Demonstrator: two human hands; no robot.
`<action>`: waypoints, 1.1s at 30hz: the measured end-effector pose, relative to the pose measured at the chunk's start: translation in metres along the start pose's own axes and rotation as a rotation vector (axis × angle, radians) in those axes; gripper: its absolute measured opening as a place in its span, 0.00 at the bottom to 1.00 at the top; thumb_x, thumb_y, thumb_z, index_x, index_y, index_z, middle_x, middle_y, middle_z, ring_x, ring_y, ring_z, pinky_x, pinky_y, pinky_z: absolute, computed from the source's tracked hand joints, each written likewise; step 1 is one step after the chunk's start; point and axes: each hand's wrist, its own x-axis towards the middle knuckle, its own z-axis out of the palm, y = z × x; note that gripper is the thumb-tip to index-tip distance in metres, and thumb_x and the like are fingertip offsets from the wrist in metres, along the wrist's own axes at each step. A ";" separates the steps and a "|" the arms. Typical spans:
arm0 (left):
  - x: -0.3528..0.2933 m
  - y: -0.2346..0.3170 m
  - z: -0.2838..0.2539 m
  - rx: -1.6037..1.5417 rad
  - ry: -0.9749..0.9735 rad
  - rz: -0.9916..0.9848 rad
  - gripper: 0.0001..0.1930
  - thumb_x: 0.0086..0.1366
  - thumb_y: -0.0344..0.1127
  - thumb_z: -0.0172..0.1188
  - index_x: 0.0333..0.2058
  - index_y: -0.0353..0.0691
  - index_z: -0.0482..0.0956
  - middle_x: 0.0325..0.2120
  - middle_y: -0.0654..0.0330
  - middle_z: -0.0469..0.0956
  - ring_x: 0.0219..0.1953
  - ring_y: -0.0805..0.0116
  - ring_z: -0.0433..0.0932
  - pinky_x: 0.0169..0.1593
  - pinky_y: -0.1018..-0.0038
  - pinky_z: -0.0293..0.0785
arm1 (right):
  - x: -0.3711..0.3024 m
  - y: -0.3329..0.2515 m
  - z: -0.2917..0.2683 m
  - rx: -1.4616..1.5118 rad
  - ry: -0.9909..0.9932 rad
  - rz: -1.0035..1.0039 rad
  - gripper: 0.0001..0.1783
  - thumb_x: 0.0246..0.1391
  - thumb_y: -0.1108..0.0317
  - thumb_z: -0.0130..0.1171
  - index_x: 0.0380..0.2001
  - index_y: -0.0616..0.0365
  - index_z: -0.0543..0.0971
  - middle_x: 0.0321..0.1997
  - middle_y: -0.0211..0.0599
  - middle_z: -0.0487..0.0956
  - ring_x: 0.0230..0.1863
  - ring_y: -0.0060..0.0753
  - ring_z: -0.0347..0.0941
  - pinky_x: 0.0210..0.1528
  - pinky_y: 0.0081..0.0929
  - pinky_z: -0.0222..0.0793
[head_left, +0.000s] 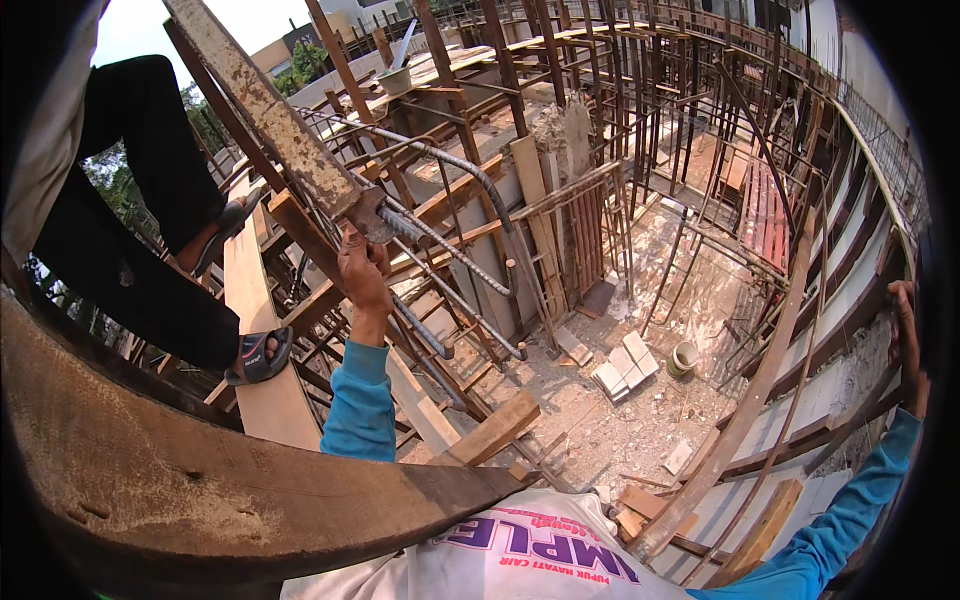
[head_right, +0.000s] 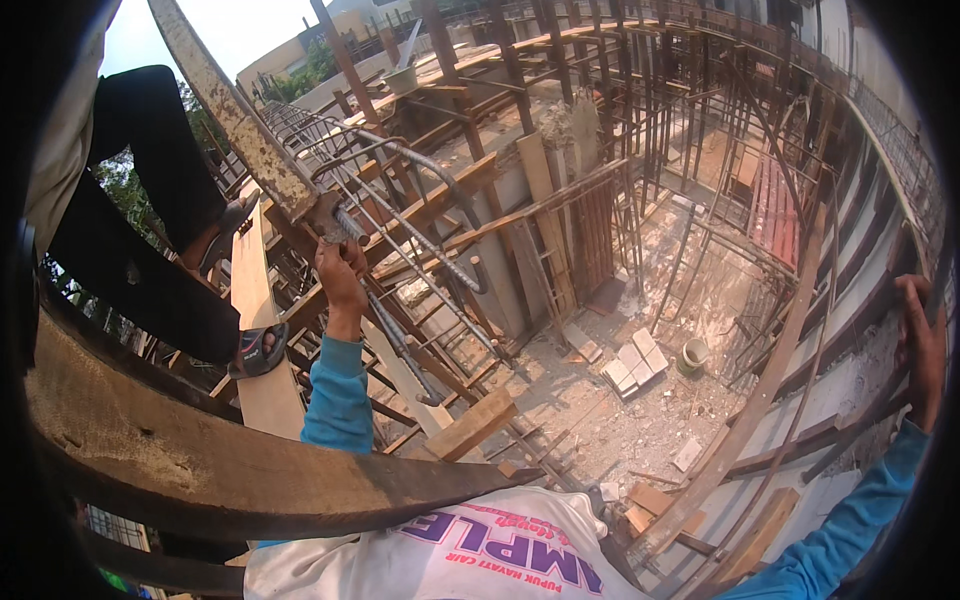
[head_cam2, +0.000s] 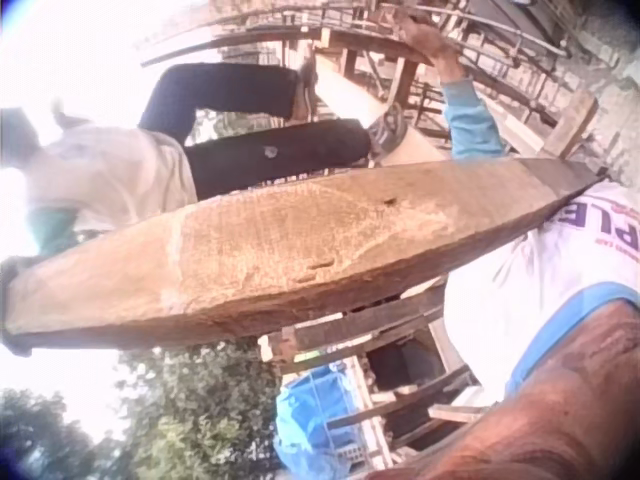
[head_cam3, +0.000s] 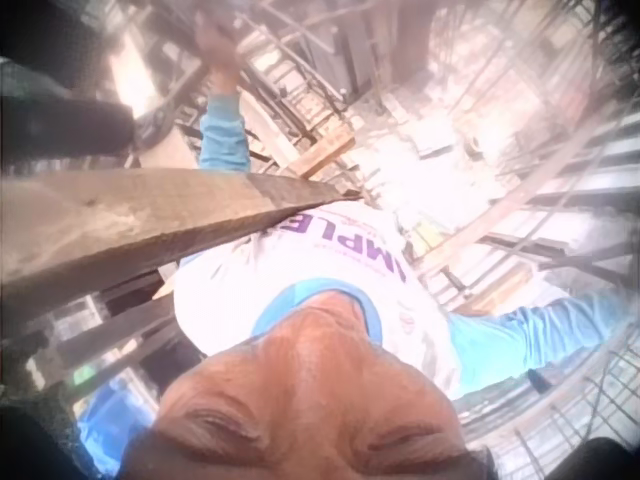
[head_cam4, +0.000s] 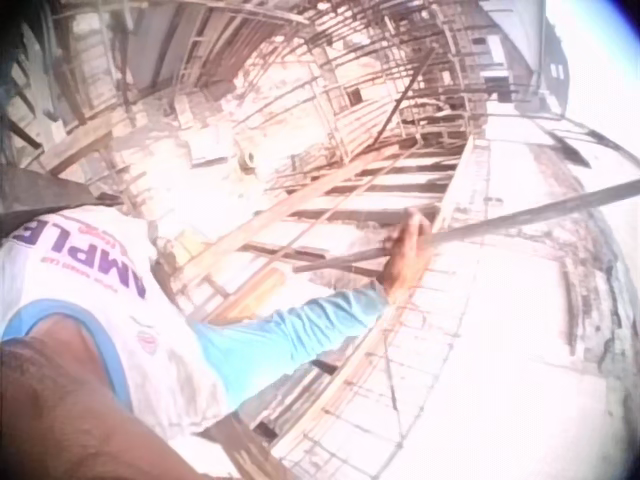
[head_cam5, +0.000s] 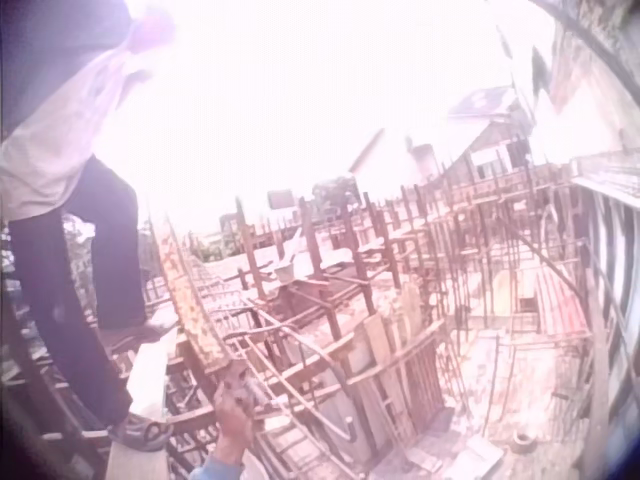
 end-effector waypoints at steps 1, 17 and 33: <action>-0.001 0.004 0.006 0.005 -0.008 -0.005 0.12 0.66 0.42 0.44 0.23 0.48 0.60 0.12 0.70 0.51 0.12 0.80 0.49 0.16 0.80 0.43 | 0.010 -0.021 0.029 0.241 -0.282 -0.020 0.18 0.59 0.55 0.47 0.45 0.57 0.71 0.16 0.21 0.62 0.13 0.12 0.57 0.16 0.10 0.57; -0.028 -0.025 -0.039 0.309 0.003 0.085 0.18 0.69 0.45 0.35 0.24 0.41 0.65 0.13 0.67 0.55 0.16 0.75 0.55 0.23 0.77 0.55 | -0.129 -0.155 0.440 1.371 -1.205 -0.419 0.31 0.58 0.54 0.50 0.58 0.64 0.63 0.57 0.45 0.69 0.57 0.38 0.65 0.61 0.36 0.56; -0.048 -0.016 -0.012 0.418 0.300 0.192 0.15 0.61 0.28 0.47 0.47 0.31 0.72 0.36 0.61 0.77 0.25 0.81 0.70 0.29 0.82 0.68 | -0.108 -0.159 0.445 1.335 -1.017 -0.006 0.19 0.58 0.68 0.50 0.50 0.64 0.64 0.35 0.40 0.76 0.33 0.25 0.74 0.25 0.14 0.70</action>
